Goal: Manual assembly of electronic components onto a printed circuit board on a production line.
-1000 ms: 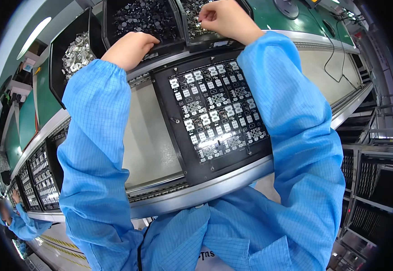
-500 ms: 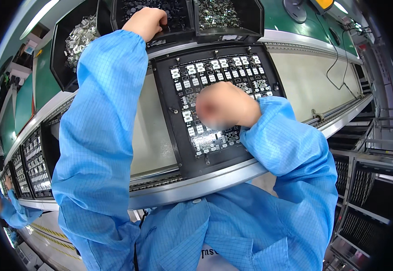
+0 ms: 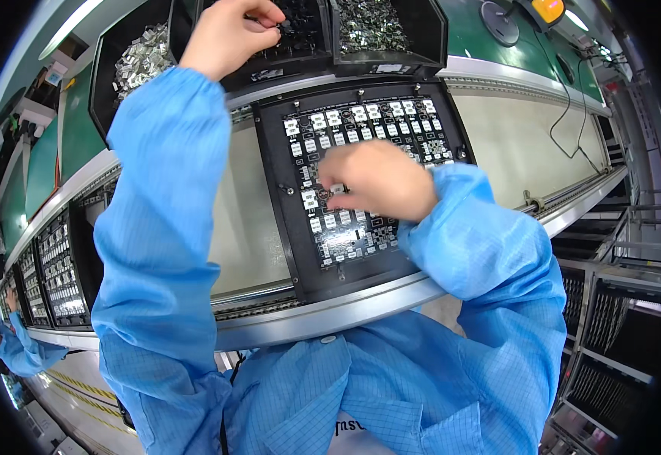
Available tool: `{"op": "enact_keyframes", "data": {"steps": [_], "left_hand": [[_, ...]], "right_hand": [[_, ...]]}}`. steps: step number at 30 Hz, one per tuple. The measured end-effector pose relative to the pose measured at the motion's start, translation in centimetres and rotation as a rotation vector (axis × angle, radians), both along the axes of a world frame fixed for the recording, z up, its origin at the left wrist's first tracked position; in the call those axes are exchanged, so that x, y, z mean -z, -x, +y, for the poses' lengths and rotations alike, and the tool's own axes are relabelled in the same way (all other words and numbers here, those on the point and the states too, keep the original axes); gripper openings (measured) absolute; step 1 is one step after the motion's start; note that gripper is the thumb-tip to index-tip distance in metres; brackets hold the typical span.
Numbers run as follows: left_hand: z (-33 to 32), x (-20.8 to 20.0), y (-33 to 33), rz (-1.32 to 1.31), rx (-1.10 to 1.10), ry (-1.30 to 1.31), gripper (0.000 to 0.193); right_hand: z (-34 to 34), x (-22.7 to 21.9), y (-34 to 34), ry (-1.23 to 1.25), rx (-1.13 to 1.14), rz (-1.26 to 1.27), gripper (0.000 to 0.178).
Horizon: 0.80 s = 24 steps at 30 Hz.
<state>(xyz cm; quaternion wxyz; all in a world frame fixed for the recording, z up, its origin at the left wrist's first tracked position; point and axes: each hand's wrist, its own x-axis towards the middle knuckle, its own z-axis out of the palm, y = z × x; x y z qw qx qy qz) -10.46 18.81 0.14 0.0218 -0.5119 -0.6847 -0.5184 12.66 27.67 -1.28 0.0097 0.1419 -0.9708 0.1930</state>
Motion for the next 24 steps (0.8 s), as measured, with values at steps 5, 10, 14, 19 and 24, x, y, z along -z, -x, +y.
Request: {"op": "enact_keyframes", "data": {"steps": [5,10,14,19,24], "left_hand": [[-4.6,1.2,-5.6,-0.416,0.413,0.049,0.017],[-6.8,7.0,-10.2,-0.728,0.613,0.128,0.016],[-6.7,7.6,-11.8,-0.626,0.540,0.173,0.026],[-6.9,7.9,-11.7,-0.243,0.402,0.199,0.035],[-6.3,8.5,-11.7,0.048,0.324,0.212,0.038]], "right_hand": [[4.7,-4.4,2.3,0.261,0.375,0.330,0.014],[11.1,-4.3,8.3,0.092,0.478,0.396,0.017],[14.1,-1.6,11.1,-0.346,0.406,-0.015,0.029],[10.9,-3.8,9.7,-0.367,0.383,0.139,0.015],[11.0,-4.1,8.8,-0.275,0.494,0.231,0.013]]}}
